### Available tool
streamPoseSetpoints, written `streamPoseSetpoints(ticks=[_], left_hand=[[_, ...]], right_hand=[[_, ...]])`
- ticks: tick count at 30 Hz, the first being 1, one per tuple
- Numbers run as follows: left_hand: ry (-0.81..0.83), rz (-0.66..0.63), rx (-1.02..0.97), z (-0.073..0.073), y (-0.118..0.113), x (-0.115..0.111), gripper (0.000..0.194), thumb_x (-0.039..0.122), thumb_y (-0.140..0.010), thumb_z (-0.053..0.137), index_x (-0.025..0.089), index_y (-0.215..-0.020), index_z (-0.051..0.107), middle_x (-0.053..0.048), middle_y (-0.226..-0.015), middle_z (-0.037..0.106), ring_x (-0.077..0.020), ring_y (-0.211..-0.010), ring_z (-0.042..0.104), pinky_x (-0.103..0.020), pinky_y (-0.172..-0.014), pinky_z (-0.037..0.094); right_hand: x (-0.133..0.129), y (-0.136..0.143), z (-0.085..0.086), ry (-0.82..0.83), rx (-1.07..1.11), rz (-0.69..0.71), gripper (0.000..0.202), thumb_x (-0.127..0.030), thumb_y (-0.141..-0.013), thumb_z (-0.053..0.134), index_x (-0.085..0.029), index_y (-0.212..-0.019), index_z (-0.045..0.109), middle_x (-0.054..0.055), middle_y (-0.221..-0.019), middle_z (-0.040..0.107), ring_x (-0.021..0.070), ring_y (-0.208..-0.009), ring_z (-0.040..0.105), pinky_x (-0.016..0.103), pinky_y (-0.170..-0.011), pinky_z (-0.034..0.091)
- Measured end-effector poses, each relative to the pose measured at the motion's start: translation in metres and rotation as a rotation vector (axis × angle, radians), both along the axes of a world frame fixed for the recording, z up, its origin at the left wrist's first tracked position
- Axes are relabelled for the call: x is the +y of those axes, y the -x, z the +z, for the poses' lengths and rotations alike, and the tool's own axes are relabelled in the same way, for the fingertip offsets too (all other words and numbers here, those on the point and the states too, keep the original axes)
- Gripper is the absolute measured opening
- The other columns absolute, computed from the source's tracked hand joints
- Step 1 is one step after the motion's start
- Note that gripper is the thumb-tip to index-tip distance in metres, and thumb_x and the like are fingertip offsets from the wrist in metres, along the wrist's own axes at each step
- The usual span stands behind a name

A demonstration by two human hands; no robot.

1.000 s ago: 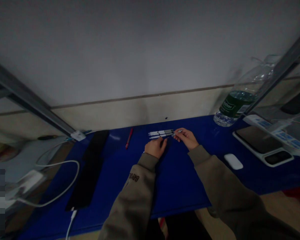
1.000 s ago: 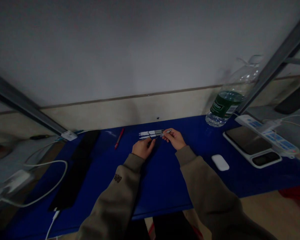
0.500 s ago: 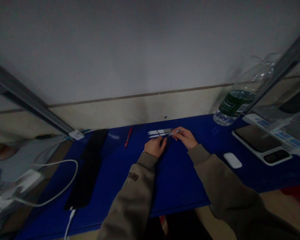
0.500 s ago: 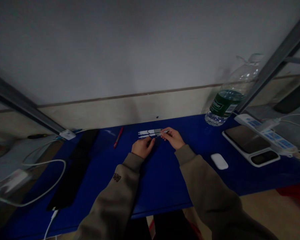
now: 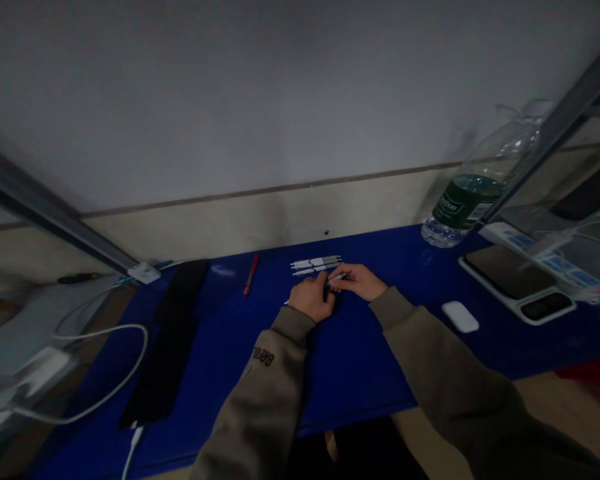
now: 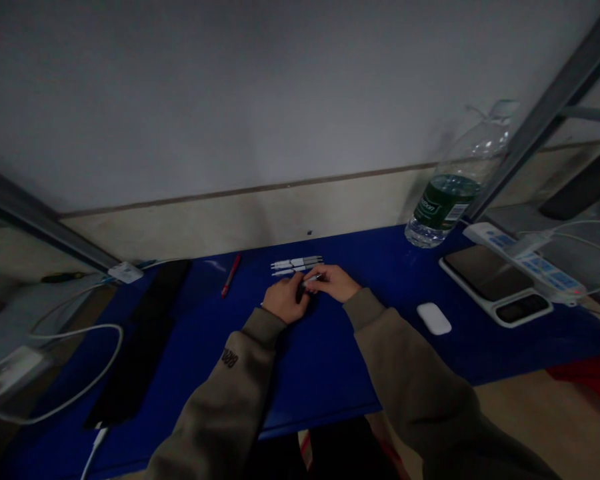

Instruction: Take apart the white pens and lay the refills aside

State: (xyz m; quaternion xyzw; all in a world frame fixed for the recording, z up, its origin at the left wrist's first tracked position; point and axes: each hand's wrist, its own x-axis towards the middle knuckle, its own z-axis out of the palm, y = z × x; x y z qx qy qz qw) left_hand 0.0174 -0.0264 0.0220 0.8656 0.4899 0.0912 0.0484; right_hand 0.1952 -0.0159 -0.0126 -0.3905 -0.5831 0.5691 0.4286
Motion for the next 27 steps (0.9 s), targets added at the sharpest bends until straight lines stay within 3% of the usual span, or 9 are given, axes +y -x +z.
streamPoseSetpoints(ticks=[8,14,20,27], left_hand=[[0.043,-0.049,-0.122,0.003,0.003,0.002,0.037,0.030,-0.081,0.050,0.022,-0.116,0.045,-0.007,-0.097,0.066,-0.0236,-0.087,0.064,-0.032,-0.074,0.049],[0.015,-0.145,-0.214,-0.004,0.003,0.007,0.032,0.043,-0.091,0.040,0.019,-0.111,0.046,-0.007,-0.097,0.064,-0.0204,-0.087,0.062,-0.029,-0.073,0.048],[-0.029,-0.196,-0.272,-0.018,0.009,0.026,0.032,0.036,-0.097,0.029,0.018,-0.104,0.054,-0.008,-0.101,0.063,-0.0171,-0.095,0.060,-0.027,-0.082,0.046],[-0.011,-0.142,-0.237,-0.021,0.012,0.029,0.036,0.036,-0.098,0.027,0.017,-0.092,0.058,-0.007,-0.079,0.064,-0.0156,-0.075,0.062,-0.025,-0.071,0.046]], right_hand=[[-0.003,0.013,-0.001,-0.188,-0.266,-0.132,0.030,-0.048,-0.075,0.065,-0.018,-0.078,0.067,0.000,-0.073,0.064,0.0119,-0.068,0.054,0.025,-0.063,0.041],[-0.004,0.010,0.008,-0.246,-0.482,-0.212,0.050,-0.058,-0.083,0.049,-0.016,-0.058,0.060,-0.001,-0.053,0.051,0.0091,-0.053,0.044,0.024,-0.053,0.030],[-0.001,0.005,0.004,-0.235,-0.291,-0.218,0.033,-0.050,-0.085,0.052,-0.018,-0.088,0.059,-0.001,-0.070,0.058,0.0101,-0.063,0.052,0.023,-0.060,0.040],[-0.004,0.005,0.010,-0.377,-0.389,-0.178,0.022,-0.037,-0.089,0.048,-0.018,-0.092,0.058,0.001,-0.081,0.060,0.0096,-0.071,0.052,0.024,-0.070,0.040]])
